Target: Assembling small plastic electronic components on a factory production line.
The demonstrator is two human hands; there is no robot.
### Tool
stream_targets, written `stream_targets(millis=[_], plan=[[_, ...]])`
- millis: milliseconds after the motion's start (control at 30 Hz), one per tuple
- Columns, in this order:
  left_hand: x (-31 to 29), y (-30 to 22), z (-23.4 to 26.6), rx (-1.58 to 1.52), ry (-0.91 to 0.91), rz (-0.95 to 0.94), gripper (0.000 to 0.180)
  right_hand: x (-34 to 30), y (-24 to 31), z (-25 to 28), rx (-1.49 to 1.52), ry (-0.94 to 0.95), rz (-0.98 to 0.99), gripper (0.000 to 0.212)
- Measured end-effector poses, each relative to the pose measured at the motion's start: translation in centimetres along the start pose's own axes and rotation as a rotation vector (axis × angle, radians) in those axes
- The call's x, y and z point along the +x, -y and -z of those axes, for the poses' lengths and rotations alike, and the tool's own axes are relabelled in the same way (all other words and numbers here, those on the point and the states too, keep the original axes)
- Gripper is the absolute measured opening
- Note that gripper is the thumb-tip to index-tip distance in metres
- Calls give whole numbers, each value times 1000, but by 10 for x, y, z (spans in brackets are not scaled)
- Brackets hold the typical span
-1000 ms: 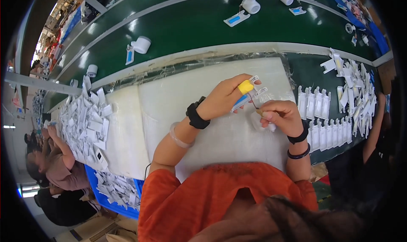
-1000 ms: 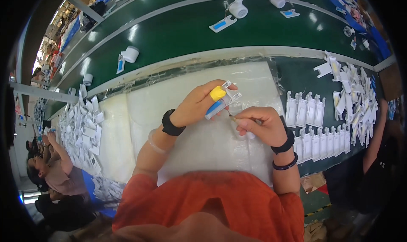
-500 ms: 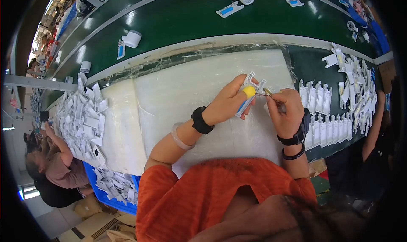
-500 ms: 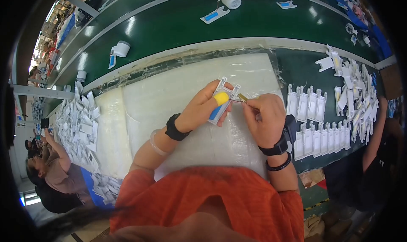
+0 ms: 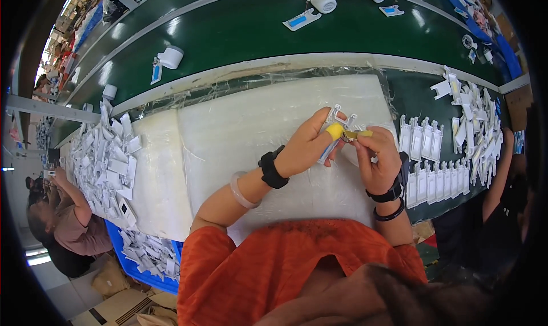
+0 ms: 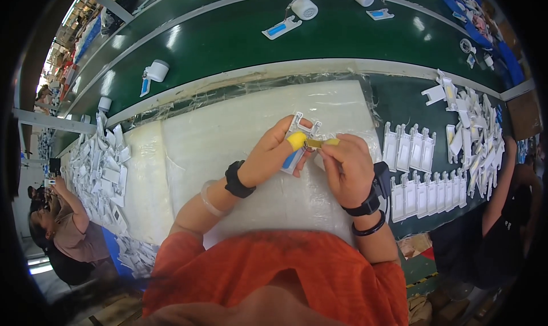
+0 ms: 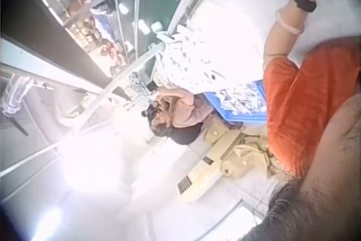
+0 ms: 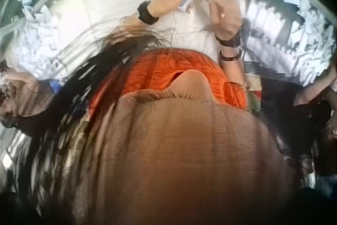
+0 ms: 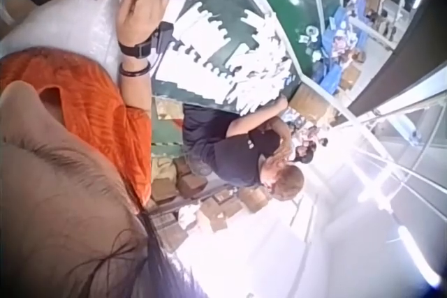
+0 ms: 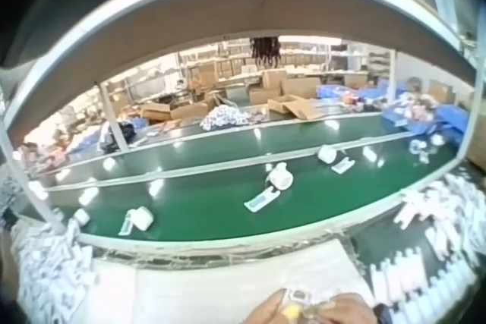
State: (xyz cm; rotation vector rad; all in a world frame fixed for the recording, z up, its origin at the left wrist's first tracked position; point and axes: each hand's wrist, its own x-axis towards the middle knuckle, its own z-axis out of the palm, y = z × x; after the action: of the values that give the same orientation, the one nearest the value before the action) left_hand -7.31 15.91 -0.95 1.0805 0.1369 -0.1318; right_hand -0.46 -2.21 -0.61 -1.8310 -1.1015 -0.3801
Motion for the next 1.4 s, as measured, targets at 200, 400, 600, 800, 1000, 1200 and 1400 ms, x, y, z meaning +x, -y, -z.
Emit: stream_targets(millis=[200,400,600,800,1000,1200,1400], plan=[[-3,6,-1,195,47,-115,36,0,-4,2,-11,18,93,30],[-5,5,-7,225,60,-117,40,0,-3,1,-11,-29,96,33],[-7,7,-8,267,88,-164,39,0,-3,2,-22,-31,89,33],[-10,0,-6,317,157,-100,44,-1,-5,2,-33,-30,103,32],[-11,4,-9,465,86,-205,42,-1,-4,2,-109,-31,131,33],[-13,5,-12,506,3,-283,39,-2,-2,1,-107,-39,120,32],[-15,-1,-12,519,80,-414,39,-3,2,4,-145,-34,152,33]])
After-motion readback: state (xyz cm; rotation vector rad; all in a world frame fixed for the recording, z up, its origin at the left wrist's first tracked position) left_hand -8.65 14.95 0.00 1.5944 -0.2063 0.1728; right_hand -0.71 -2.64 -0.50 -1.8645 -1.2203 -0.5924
